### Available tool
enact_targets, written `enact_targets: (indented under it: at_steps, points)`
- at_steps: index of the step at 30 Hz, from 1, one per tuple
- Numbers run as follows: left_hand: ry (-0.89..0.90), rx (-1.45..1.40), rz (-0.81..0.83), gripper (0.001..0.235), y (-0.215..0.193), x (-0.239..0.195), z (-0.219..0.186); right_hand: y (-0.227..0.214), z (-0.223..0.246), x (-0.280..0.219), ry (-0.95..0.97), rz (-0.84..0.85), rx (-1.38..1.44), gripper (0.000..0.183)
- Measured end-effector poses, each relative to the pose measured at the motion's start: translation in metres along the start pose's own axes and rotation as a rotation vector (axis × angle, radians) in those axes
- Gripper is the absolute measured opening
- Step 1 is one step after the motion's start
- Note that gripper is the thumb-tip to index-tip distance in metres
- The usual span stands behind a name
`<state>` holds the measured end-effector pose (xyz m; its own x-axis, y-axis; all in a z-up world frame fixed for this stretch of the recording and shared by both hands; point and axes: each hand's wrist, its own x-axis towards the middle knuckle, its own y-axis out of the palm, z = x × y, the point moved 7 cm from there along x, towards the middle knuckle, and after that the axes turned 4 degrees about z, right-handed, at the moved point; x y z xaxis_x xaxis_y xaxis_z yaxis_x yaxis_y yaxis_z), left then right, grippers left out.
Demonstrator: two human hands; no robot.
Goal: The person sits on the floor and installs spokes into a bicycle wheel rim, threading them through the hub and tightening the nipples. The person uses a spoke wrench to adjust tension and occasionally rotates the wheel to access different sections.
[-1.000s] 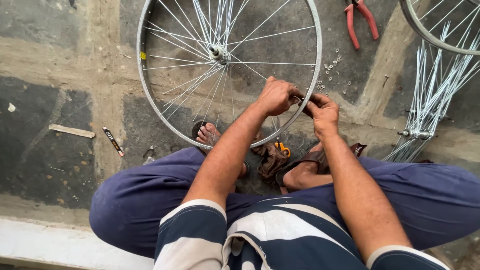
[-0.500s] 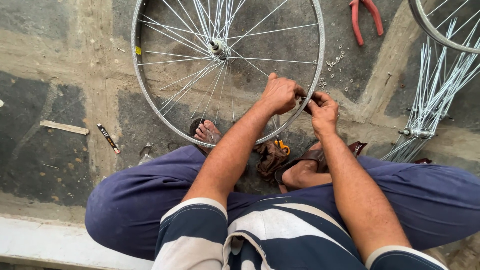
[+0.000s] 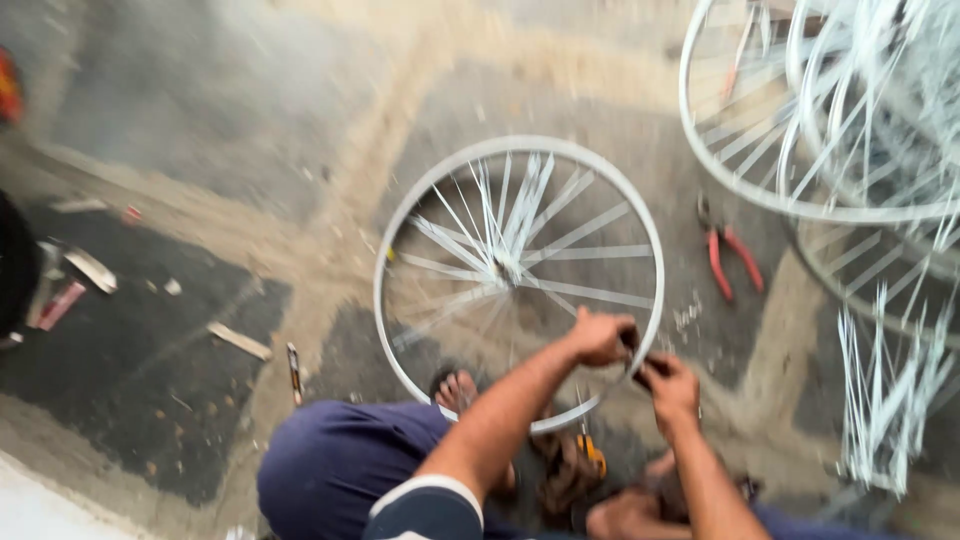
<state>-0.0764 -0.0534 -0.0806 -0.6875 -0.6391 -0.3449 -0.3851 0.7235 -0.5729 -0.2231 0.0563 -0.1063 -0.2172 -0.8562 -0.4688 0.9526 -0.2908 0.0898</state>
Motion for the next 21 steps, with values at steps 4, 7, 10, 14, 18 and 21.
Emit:
enact_targets:
  at_steps: [4,7,10,14,18,21]
  points:
    - [-0.004,-0.051,0.004,0.038,0.006,0.01,0.011,0.011,0.011,-0.005,-0.075,0.031,0.009,0.023]
    - [-0.032,-0.043,0.047,0.04,0.014,0.013,0.015,0.021,0.016,-0.009,-0.077,0.059,-0.014,0.022]
    - [-0.073,-0.037,0.082,0.043,0.017,0.011,0.016,0.024,0.02,-0.016,-0.065,0.047,-0.122,0.024]
    - [0.035,-0.263,0.055,0.051,0.004,0.004,0.002,0.029,0.031,-0.017,-0.059,0.026,-0.218,0.023]
    - [-0.137,-0.047,0.102,0.043,0.01,-0.006,0.002,0.026,0.027,-0.026,-0.037,0.041,-0.217,0.022]
    - [-0.151,-0.077,0.105,0.04,0.004,-0.004,0.002,0.028,0.028,-0.017,-0.041,0.04,-0.288,0.024]
